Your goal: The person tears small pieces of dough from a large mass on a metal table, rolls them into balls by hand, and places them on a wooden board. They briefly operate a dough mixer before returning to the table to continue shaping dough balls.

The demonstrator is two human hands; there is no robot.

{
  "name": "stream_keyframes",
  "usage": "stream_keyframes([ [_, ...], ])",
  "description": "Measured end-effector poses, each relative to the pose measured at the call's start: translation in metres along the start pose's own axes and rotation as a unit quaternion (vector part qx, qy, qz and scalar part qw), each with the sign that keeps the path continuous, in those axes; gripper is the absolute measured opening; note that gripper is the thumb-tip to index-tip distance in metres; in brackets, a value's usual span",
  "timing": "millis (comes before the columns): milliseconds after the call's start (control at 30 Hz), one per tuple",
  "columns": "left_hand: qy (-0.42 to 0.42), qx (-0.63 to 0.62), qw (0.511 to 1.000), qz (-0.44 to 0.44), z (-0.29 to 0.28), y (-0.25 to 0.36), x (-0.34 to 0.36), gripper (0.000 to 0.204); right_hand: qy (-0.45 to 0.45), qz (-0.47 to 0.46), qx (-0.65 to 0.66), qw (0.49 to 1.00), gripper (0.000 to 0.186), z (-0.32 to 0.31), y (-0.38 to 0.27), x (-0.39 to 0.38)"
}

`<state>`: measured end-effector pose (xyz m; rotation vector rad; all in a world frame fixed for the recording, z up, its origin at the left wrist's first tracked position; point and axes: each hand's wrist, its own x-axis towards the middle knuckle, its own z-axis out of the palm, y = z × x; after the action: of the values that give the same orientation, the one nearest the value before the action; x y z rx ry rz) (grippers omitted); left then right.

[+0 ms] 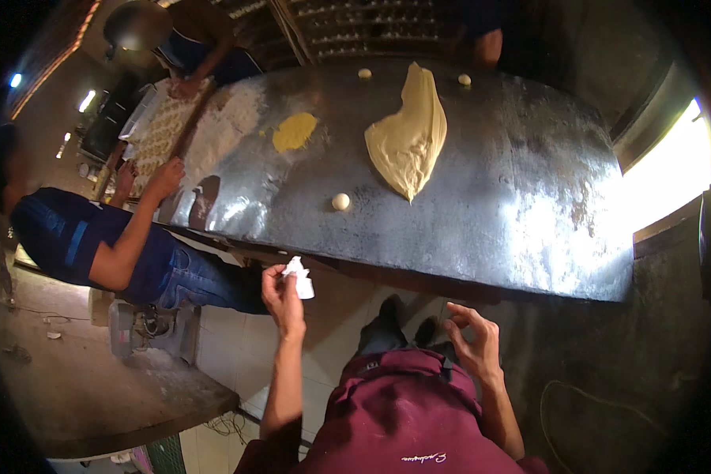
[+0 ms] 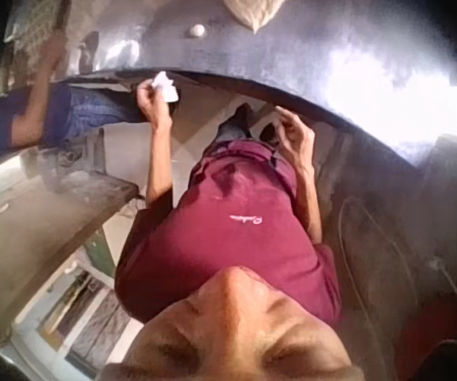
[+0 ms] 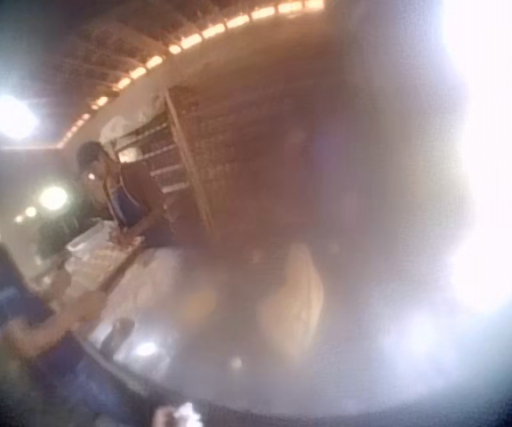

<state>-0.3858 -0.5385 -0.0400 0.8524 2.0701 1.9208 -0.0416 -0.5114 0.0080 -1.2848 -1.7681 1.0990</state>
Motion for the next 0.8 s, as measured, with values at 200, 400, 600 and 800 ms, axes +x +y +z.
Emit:
stream_keyframes([
  [200,-0.15,0.037,0.898,-0.413,-0.045,-0.142,0.042,0.015,-0.15,0.265,-0.06,0.951,0.035,0.051,0.108,-0.003],
  [400,-0.158,0.081,0.906,-0.384,-0.024,-0.194,0.03,0.034,-0.051,0.3,0.007,0.953,0.038,0.084,0.154,-0.024],
  [600,-0.62,-0.12,0.625,-0.458,0.031,-0.163,-0.04,0.02,-0.143,0.185,0.074,0.97,0.082,0.16,0.136,-0.039],
  [800,-0.802,0.173,0.553,-0.149,0.049,-0.145,-0.061,0.048,0.025,0.337,-0.274,0.9,0.03,0.129,0.12,-0.156],
])
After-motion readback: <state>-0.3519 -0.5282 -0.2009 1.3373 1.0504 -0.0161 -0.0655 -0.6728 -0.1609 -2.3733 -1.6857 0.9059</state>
